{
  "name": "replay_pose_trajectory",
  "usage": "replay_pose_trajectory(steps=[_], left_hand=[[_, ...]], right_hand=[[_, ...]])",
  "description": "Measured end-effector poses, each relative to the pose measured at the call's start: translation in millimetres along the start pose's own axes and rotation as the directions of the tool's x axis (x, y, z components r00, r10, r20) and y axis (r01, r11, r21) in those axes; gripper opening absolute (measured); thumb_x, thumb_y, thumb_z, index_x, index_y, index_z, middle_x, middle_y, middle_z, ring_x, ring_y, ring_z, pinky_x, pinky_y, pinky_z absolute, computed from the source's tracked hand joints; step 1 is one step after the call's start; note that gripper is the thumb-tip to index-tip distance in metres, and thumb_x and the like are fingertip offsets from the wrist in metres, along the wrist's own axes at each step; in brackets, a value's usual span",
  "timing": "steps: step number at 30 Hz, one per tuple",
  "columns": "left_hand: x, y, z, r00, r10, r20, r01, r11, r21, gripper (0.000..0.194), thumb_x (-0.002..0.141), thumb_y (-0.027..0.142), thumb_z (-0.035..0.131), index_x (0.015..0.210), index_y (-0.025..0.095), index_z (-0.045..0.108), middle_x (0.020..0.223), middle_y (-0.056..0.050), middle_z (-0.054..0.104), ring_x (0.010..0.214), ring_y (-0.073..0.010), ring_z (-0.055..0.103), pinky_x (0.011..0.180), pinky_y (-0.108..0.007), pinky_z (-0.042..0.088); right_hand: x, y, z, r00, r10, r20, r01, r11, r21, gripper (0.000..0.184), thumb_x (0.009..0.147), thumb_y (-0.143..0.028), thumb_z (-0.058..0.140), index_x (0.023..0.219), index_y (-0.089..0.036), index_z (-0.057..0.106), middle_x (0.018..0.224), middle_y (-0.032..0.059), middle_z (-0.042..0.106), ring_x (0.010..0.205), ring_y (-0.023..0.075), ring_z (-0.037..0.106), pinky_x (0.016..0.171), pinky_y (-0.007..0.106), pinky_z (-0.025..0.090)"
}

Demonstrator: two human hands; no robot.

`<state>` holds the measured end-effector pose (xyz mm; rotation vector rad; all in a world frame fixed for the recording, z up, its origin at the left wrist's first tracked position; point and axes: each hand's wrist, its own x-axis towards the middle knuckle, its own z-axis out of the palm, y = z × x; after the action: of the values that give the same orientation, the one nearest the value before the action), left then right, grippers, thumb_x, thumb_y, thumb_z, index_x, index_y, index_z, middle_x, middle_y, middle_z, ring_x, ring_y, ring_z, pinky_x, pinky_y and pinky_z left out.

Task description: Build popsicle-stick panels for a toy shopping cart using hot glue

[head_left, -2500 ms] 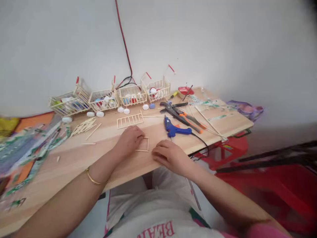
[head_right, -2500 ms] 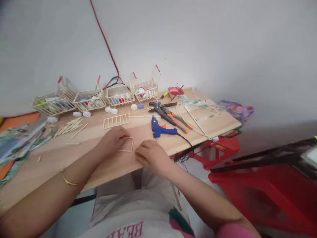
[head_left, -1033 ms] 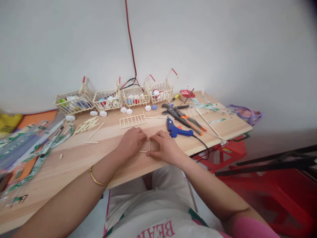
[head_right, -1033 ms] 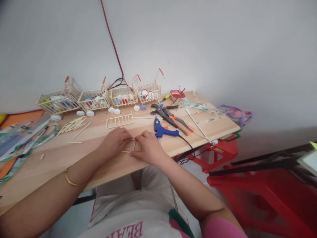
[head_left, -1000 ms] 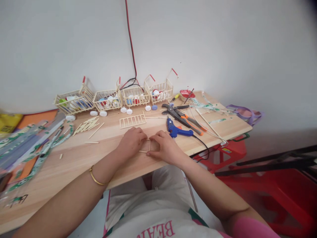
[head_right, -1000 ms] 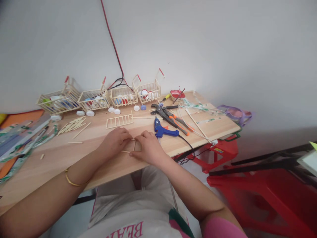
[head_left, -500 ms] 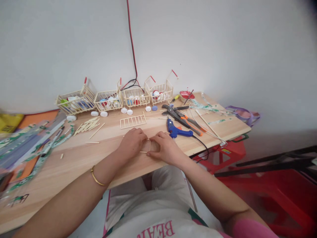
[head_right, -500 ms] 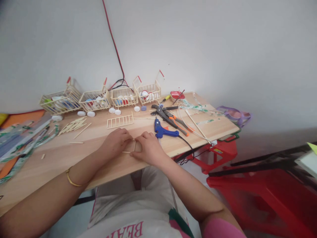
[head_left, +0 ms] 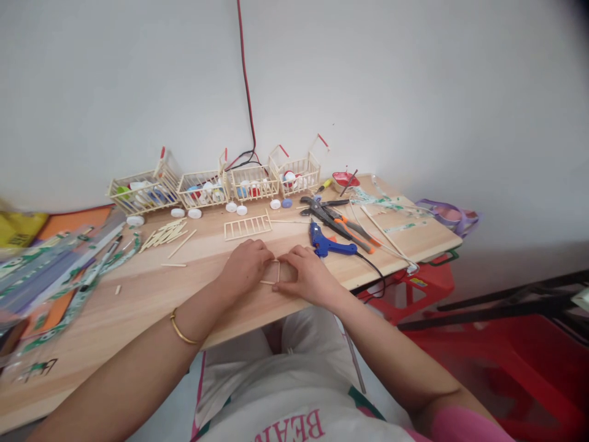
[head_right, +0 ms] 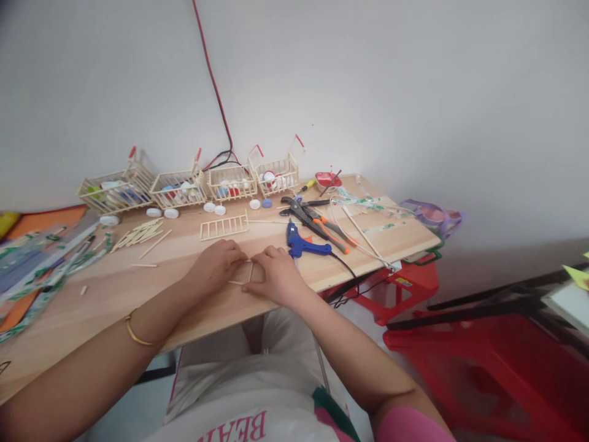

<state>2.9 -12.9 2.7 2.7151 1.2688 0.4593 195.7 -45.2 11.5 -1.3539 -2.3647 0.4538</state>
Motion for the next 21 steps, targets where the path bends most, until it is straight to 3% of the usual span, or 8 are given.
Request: replay_pose_trajectory(steps=[4, 10, 21], left_hand=[[-0.5, -1.0, -2.2, 1.0, -0.014, -0.008, 0.014, 0.999, -0.032, 0.023, 0.087, 0.018, 0.048, 0.093, 0.018, 0.07, 0.087, -0.008, 0.064, 0.084, -0.0187, 0.056, 0.078, -0.032, 0.043], [-0.1, -5.4, -5.0, 0.999, 0.029, 0.014, -0.028, 0.997, -0.069, 0.024, 0.084, 0.013, 0.049, 0.093, 0.018, 0.071, 0.089, -0.008, 0.065, 0.087, -0.0186, 0.056, 0.08, -0.033, 0.044], [1.4, -7.0, -4.6, 0.999, 0.047, 0.026, -0.044, 0.996, -0.082, 0.025, 0.08, 0.011, 0.05, 0.087, 0.02, 0.072, 0.085, -0.007, 0.065, 0.082, -0.018, 0.057, 0.075, -0.032, 0.044]], right_hand=[[0.1, 0.9, -2.4, 1.0, 0.007, 0.017, -0.008, 0.999, 0.033, 0.065, 0.063, -0.048, 0.077, 0.118, -0.018, 0.058, 0.103, 0.0081, 0.057, 0.096, 0.0228, 0.052, 0.086, 0.037, 0.041], [-0.2, 2.1, -2.8, 1.0, -0.007, 0.012, 0.006, 0.999, 0.053, 0.053, 0.067, -0.043, 0.075, 0.111, -0.017, 0.06, 0.102, 0.0077, 0.058, 0.097, 0.0223, 0.053, 0.086, 0.036, 0.041], [0.0, 3.4, -0.2, 1.0, -0.014, -0.006, 0.015, 0.999, 0.052, 0.05, 0.067, -0.041, 0.075, 0.109, -0.018, 0.062, 0.102, 0.0074, 0.059, 0.096, 0.0217, 0.054, 0.086, 0.036, 0.041]])
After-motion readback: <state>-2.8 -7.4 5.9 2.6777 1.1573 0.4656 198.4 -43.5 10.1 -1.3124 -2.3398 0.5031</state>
